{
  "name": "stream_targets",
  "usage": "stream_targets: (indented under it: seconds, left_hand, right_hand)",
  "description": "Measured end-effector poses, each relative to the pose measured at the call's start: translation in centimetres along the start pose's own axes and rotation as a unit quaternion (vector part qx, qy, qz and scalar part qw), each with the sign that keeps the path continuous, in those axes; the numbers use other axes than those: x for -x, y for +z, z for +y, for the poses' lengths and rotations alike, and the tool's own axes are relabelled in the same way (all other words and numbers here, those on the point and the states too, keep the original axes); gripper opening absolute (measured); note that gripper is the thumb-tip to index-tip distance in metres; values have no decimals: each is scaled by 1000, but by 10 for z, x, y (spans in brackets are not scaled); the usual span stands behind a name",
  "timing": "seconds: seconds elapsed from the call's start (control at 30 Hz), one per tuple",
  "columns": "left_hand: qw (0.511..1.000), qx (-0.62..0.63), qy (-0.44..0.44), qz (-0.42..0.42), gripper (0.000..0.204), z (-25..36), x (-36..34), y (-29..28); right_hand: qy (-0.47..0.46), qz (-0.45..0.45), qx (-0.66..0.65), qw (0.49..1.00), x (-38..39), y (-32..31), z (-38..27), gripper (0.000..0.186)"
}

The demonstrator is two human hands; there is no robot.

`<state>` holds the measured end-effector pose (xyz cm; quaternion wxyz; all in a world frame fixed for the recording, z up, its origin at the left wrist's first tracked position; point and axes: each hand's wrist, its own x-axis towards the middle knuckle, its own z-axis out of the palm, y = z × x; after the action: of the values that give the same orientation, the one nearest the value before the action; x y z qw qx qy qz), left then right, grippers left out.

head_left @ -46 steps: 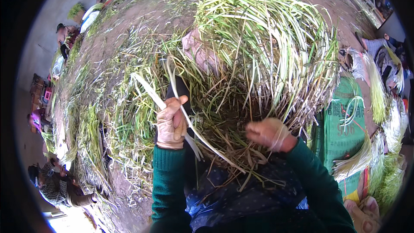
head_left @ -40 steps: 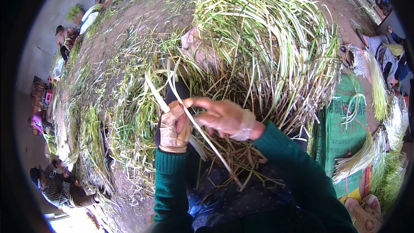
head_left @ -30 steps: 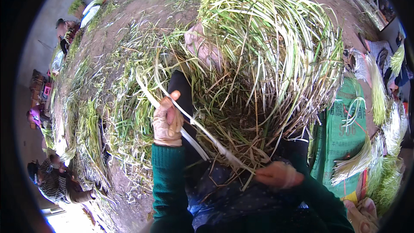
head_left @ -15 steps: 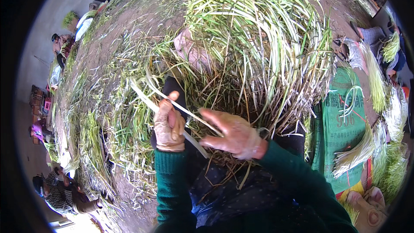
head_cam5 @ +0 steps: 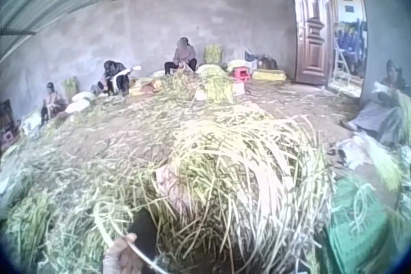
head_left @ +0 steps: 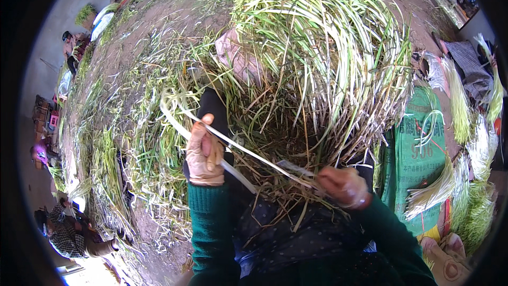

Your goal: The person gathers long green plant stalks, aligns them into bundles, and ties them with thin strips. The person repeatedly picks up stalks, arranges them, and secures them into neat bundles.

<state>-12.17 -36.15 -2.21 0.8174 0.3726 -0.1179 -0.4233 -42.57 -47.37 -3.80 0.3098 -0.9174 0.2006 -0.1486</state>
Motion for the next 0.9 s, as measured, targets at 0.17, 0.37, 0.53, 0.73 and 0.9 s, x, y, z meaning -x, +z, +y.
stream_targets:
  seconds: [0.17, 0.37, 0.53, 0.73, 0.9]
  left_hand:
    - [1000, -16, 25, -9, 23, 11, -3, -5]
    - [997, -80, 3, 23, 34, -16, 9, 30]
    - [989, -120, -58, 67, 51, -64, 25, 44]
    - [894, 333, -198, -226, 27, -38, -13, -6]
    - [952, 154, 64, -255, 30, 73, -30, -14]
  right_hand:
    - [293, 7, -148, 944, 28, -53, 22, 31]
    - [-59, 80, -100, 990, -63, 22, -25, 42]
    - [51, -4, -166, 985, -62, 71, -31, 16]
    - [54, -106, -184, 976, -17, 30, -24, 14]
    - [46, 41, -145, 988, 2, 2, -5, 20]
